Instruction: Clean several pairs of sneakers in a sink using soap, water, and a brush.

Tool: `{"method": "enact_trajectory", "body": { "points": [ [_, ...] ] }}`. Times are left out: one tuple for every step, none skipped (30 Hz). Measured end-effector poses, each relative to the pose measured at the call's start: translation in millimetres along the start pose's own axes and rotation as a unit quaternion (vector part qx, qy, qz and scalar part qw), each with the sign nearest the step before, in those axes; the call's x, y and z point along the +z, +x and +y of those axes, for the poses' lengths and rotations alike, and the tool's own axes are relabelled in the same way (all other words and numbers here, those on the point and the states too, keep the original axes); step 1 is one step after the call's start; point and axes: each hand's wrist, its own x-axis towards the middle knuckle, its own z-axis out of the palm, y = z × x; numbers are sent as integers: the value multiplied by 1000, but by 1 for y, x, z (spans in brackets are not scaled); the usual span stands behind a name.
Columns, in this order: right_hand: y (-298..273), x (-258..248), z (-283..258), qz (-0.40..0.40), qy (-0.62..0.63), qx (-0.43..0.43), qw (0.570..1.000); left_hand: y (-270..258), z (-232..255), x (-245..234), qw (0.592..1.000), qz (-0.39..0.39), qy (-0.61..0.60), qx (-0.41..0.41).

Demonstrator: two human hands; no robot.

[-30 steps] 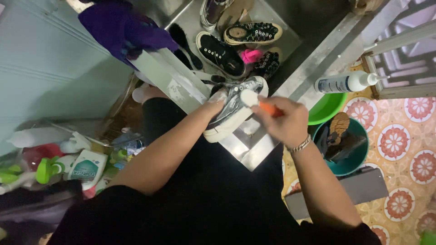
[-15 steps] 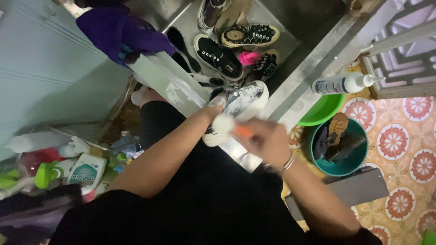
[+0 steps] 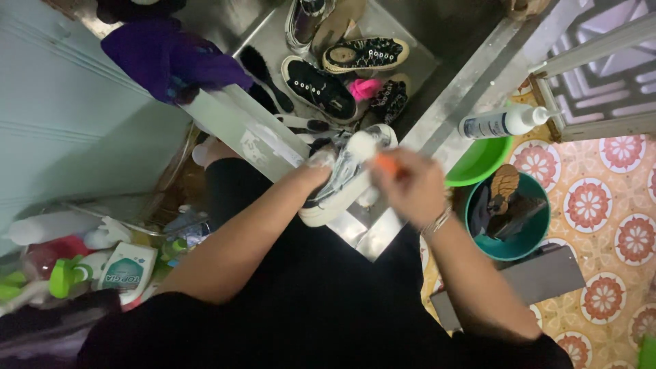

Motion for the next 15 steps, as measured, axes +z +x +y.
{"method": "enact_trajectory", "body": {
  "points": [
    [-4,1,-4,-40,72,-61,995,0,1,-1,1000,1,-3,-1],
    [-11,3,-9,-82,145,-118,979,-4,0,-2,1000,1,-7,-6],
    [-7,3,-6,-82,147,-116,979,-8,-1,-3,1000,1,-10,-11],
    [-2,1,-3,-85,98,-97,987,-9,-1,-3,1000,-1,-14,-13],
    [2,0,1,-89,50,-77,992,-10,-2,-2,1000,-3,-17,-15],
    [2,0,3,-90,47,-77,992,-11,-1,2,1000,-4,-25,-16],
    [1,0,6,-55,24,-36,998,-12,0,6,999,-4,-32,-17],
    [5,1,8,-17,2,2,1000,-9,3,6,999,-4,-36,-15],
    [-1,1,3,-15,0,-1,1000,-4,4,6,999,-3,-40,-14],
    [-10,4,-3,-46,34,-70,996,-4,3,5,999,-2,-44,-17],
    [-19,6,-8,-77,69,-139,985,-5,2,5,999,-1,-49,-20],
    [-14,6,-1,-78,70,-136,985,-9,1,6,998,-2,-54,-25],
    [-10,6,7,-88,75,-120,986,-13,0,7,998,-3,-59,-30],
    [-5,5,15,-98,80,-105,986,-15,-1,7,997,-4,-63,-33],
    [-3,3,14,-97,81,-104,987,-17,-1,8,997,-5,-68,-36]
  ]
}}
